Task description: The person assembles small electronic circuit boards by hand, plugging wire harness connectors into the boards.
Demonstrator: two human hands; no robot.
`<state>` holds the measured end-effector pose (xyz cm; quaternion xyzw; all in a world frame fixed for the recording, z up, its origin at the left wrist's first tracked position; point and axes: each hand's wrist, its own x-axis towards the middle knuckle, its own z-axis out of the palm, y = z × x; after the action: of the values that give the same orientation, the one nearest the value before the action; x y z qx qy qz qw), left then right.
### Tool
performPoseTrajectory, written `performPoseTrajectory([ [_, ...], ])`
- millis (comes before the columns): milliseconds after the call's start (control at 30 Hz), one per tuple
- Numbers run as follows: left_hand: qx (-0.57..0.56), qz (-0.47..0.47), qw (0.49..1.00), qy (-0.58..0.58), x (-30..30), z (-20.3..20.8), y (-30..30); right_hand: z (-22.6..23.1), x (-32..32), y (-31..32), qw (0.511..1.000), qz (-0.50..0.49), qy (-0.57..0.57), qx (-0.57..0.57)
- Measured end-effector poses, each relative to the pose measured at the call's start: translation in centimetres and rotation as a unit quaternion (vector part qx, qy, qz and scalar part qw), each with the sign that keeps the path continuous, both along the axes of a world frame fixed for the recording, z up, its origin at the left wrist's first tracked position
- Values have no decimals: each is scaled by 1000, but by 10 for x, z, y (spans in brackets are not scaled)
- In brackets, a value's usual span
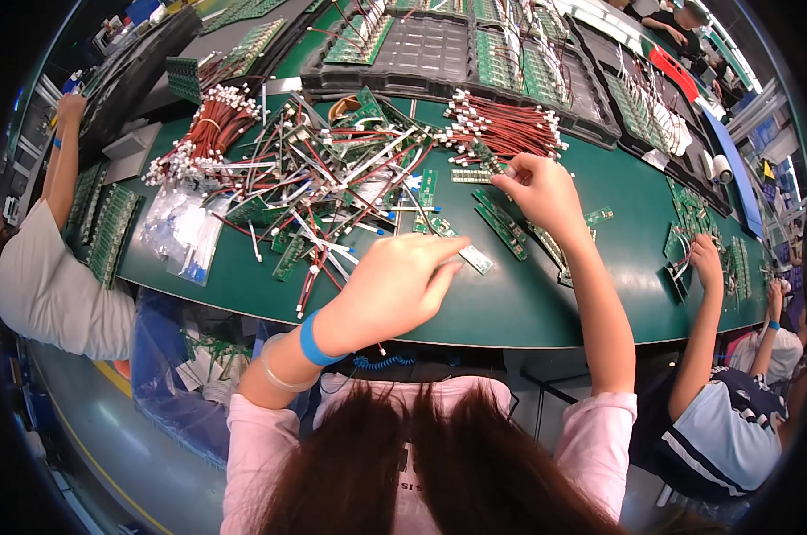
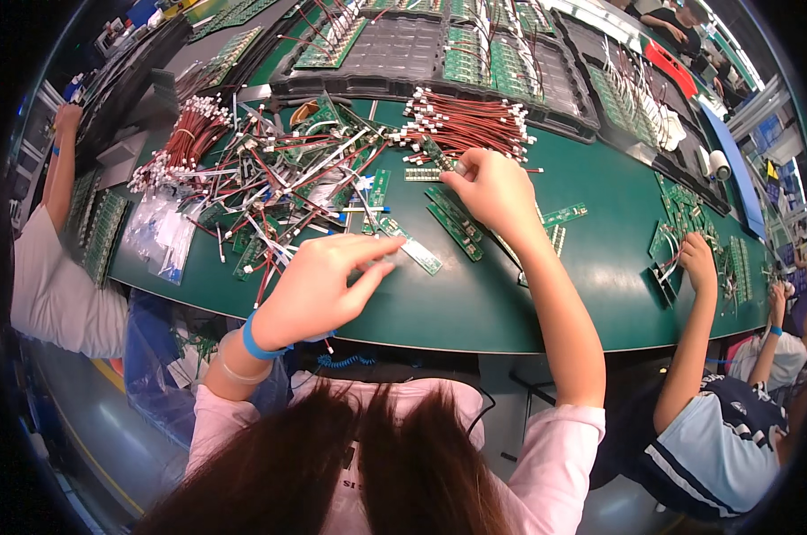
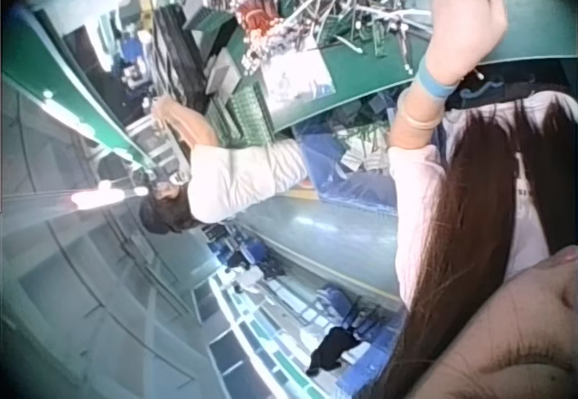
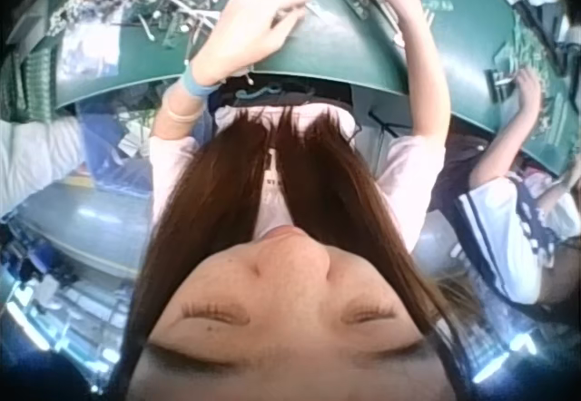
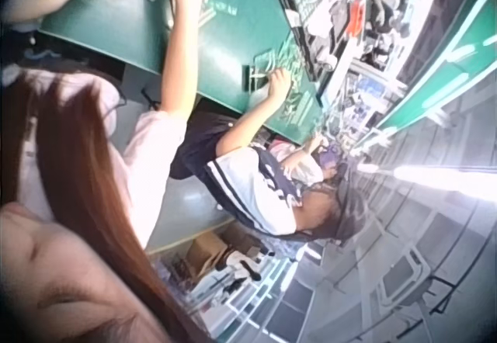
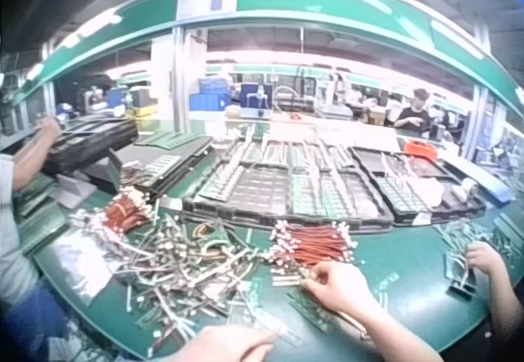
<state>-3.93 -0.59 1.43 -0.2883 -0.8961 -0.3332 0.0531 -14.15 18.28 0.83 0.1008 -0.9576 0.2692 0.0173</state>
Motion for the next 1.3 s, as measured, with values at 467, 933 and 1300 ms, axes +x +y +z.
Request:
performPoseTrajectory([
  [467,579,-6,732,-360,6,-10,-8,4,51,-15,763,255,-410,-429],
  [933,708,-6,611,-355,33,-5,-17,32,-4,-103,952,206,127,-188],
  [1300,648,35,697,-304,36,-9,-32,54,-41,-152,795,211,79,-563],
])
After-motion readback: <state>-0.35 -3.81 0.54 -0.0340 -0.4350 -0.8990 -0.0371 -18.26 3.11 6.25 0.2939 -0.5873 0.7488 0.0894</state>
